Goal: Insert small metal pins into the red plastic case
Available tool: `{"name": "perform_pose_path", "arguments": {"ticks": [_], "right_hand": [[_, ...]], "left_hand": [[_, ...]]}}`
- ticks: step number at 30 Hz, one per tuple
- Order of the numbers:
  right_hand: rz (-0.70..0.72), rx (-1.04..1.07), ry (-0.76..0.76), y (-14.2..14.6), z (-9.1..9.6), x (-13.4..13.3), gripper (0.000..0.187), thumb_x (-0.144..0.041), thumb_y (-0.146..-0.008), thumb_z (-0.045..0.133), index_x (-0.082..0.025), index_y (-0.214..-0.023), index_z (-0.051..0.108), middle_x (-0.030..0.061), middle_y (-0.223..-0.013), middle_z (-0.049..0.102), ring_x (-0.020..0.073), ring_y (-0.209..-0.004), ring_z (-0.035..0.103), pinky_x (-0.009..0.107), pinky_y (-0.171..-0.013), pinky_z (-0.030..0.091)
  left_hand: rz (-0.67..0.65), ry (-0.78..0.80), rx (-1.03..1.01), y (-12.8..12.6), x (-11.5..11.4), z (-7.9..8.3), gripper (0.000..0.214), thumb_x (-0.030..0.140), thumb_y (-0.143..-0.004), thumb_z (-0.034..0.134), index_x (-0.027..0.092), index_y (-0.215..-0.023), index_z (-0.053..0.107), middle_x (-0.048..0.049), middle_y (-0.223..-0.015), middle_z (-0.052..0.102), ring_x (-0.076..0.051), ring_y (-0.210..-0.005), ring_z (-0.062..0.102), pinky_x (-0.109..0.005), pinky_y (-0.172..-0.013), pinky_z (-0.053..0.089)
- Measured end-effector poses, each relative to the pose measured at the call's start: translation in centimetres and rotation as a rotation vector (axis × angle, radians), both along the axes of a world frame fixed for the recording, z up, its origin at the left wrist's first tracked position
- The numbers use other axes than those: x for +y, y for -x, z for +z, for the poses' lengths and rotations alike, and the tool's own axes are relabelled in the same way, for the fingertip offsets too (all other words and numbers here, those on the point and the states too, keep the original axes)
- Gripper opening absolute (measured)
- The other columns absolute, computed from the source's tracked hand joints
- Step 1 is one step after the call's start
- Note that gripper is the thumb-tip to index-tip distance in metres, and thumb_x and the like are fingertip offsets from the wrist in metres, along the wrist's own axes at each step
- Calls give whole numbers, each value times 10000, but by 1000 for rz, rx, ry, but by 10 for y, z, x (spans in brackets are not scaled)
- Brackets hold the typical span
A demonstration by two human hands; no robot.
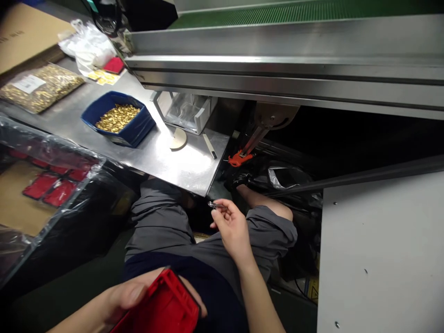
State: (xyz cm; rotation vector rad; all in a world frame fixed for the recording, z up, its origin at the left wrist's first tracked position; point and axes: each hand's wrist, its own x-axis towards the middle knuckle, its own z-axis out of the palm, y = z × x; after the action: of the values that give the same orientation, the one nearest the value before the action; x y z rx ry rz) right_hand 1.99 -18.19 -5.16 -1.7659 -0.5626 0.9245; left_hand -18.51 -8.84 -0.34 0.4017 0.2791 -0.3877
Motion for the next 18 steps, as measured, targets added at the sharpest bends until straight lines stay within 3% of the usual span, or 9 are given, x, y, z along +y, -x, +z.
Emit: {"name": "perform_pose_path", "arguments": {"ticks": [4, 9, 12, 14, 18], "right_hand": [[43, -211, 36, -7, -30, 47, 294, -412, -915, 599, -204, -1121, 623, 23, -899, 609, 162, -774, 563, 284, -728, 483], [148, -363, 107, -12, -44, 65, 173, -337, -891, 627, -241, -1032, 654, -19, -775, 580, 157, -699, 531, 282, -715, 389], [138, -384, 133, -14, -39, 62, 164, -333, -871, 661, -239, -1005, 644, -31, -732, 562, 148, -654, 512, 275, -680, 370], [100, -363, 123, -14, -30, 55, 210, -379, -886, 665, -231, -1029, 622, -31, -740, 571, 143, -649, 521, 269, -670, 394], [-6, -258, 71, -4, 8, 24, 344, -500, -963, 568, -206, -1143, 558, 4, -839, 632, 129, -646, 562, 241, -602, 464]], "left_hand": [[80, -17, 45, 10, -10, -8, 932, 732, -660, 667, 78, -1323, 651, -206, -1091, 764, -314, -961, 728, -346, -853, 542], [140, -93, 129, 19, -15, -11, 815, 696, -697, 666, 150, -1302, 672, -204, -1069, 768, -356, -983, 729, -420, -850, 547], [159, -49, 144, 14, -14, -4, 783, 655, -746, 666, 104, -1304, 665, -210, -1049, 764, -349, -968, 734, -413, -856, 551], [159, 26, 111, 10, -12, 0, 787, 641, -783, 642, 72, -1328, 641, -242, -1155, 733, -348, -981, 733, -412, -863, 556], [192, 95, 82, 12, -12, -8, 833, 697, -799, 624, 91, -1370, 607, -258, -1282, 680, -353, -1038, 723, -422, -879, 560]]}}
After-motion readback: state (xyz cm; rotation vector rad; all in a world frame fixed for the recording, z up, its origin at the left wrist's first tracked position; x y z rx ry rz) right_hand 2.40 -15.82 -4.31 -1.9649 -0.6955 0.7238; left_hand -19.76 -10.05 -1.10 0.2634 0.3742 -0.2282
